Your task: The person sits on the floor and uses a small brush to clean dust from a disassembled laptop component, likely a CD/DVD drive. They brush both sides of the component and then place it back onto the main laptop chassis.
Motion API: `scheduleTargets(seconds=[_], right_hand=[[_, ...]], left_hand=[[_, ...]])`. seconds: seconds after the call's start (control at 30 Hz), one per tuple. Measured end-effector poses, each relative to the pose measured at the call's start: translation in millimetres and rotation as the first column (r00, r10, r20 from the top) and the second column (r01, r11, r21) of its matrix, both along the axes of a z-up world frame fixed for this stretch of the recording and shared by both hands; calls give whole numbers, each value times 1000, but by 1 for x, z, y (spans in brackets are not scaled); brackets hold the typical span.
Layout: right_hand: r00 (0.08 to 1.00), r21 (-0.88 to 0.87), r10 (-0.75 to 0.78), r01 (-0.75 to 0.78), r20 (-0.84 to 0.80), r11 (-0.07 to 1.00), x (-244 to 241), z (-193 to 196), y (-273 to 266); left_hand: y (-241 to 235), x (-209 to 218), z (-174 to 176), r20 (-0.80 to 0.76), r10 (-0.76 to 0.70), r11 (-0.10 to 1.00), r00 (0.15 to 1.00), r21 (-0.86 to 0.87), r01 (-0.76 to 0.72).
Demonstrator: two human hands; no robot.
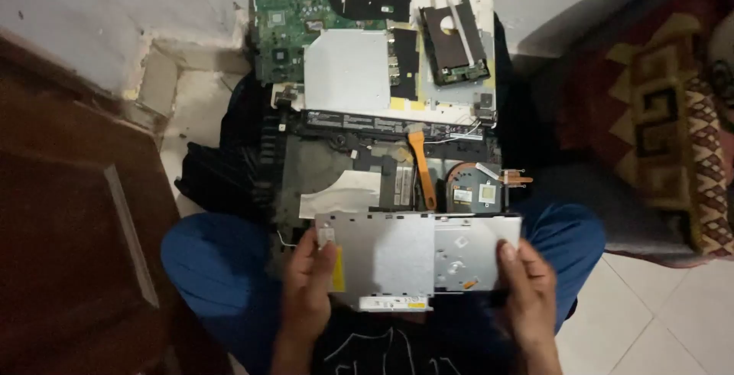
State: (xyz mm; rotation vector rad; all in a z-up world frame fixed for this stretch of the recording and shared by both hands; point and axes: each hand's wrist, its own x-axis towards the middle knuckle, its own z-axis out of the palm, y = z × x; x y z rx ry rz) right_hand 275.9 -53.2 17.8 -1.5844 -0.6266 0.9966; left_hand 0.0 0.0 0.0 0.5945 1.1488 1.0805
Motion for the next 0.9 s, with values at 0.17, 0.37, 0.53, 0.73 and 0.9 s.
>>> scheduleTargets(seconds=[0.17,0.37,0.53,0.73,0.9], right_hand=[[989,34,-52,57,-140,998,-26,-2,3],[983,-29,-106,102,-148,994,-7,17,10],[973,19,-95,101,-209,995,-22,-6,2],[974,33,-38,46,-221,998,-32,-9,0],[972,4,-89,92,-219,996,-35,0,7]], left_hand=[[-6,9,-9,24,62,995,998,-85,-59],[1,-19,-4,-35,154,987,988,61,-151],[-3,4,-2,-32,106,994,994,34,-105],[-4,12,-1,16,63,998,998,2,-63],[-2,0,-5,-25,95,989,995,-108,-97]])
